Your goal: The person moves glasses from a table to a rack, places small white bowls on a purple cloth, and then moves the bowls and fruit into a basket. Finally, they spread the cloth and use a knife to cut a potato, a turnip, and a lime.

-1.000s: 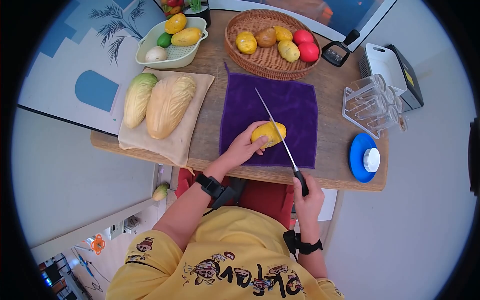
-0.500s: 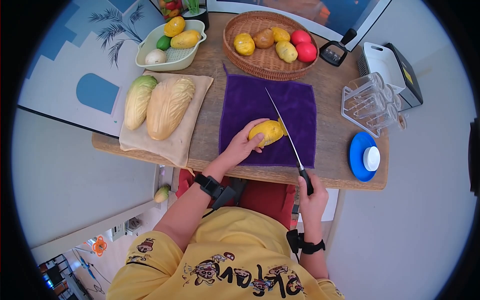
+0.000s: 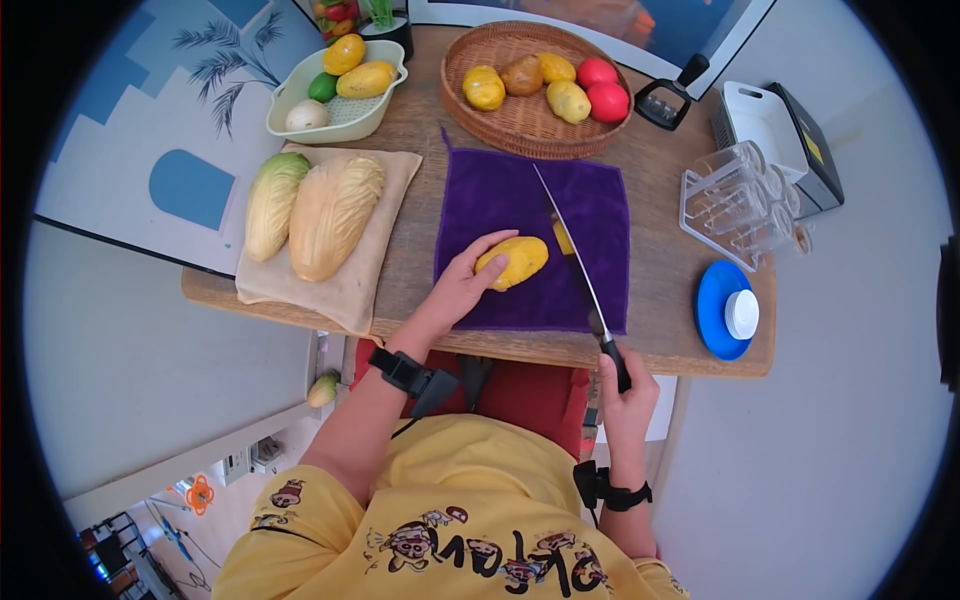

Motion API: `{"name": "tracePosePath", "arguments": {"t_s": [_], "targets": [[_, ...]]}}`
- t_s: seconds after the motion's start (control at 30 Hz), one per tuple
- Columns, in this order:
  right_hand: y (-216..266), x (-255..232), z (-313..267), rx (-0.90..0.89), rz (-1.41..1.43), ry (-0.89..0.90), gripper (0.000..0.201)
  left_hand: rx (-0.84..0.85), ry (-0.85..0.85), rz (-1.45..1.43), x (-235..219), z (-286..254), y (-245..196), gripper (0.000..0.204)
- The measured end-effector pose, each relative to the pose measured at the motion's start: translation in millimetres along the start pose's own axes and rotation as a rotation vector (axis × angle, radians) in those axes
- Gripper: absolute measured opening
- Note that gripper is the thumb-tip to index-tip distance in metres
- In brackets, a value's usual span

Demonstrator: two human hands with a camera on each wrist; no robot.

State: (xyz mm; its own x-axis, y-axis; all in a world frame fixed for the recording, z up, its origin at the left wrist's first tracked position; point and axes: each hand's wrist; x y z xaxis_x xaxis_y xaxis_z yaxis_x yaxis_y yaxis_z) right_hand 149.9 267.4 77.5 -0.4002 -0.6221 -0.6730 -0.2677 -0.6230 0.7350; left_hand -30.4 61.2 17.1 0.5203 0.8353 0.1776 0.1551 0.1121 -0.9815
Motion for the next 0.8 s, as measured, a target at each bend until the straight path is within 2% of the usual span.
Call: {"name": "tracePosePath", "arguments": {"t_s": [0.17,0.27,0.4,0.47,0.53,0.57,0.63,0.8], "targets": [[-3,3,3,-0.012,-0.006,0.009,0.023,0.005,-0.087,-0.025,-6,10,-8,0.054],[0,7,3,0.0,0.031,-0.005,0.023,-0.063,-0.035,-0.146,-8,19,2,0.055],[3,12,8,-0.012,-0.031,-0.03,0.024,-0.071,-0.072,-0.024,-7,19,13,0.051],[1,16,11,-0.021,-0.024,-0.055,0.025,-0.013,-0.056,-0.03,-7,21,18,0.047],[-3,18,10,-0.12,-0.109,-0.069,0.025,0.022,-0.062,-0.068,-3,17,14,0.044],[-1,19,9,-0.125,-0.096,-0.077,0.025,-0.013,-0.046,-0.105,-4,17,12,0.045],[7,18,5,-0.107,-0.158,0.003,0.025,-0.044,-0.038,-0.117,-6,18,11,0.045],[10,26,-7,-0.129,-0.097,0.021,0.022,-0.015,-0.023,-0.082,-7,18,14,0.044]]}}
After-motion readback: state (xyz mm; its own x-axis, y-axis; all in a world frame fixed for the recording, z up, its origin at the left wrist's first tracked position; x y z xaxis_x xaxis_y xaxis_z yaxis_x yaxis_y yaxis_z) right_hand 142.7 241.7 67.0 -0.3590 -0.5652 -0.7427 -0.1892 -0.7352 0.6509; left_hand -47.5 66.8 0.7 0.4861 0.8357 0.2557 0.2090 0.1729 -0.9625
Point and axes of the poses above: each hand's wrist, its own z-axis towards the middle knuckle, its own x-axis out of the palm, y = z × x, and after that the axes turned 1 degree about -z, right-handed
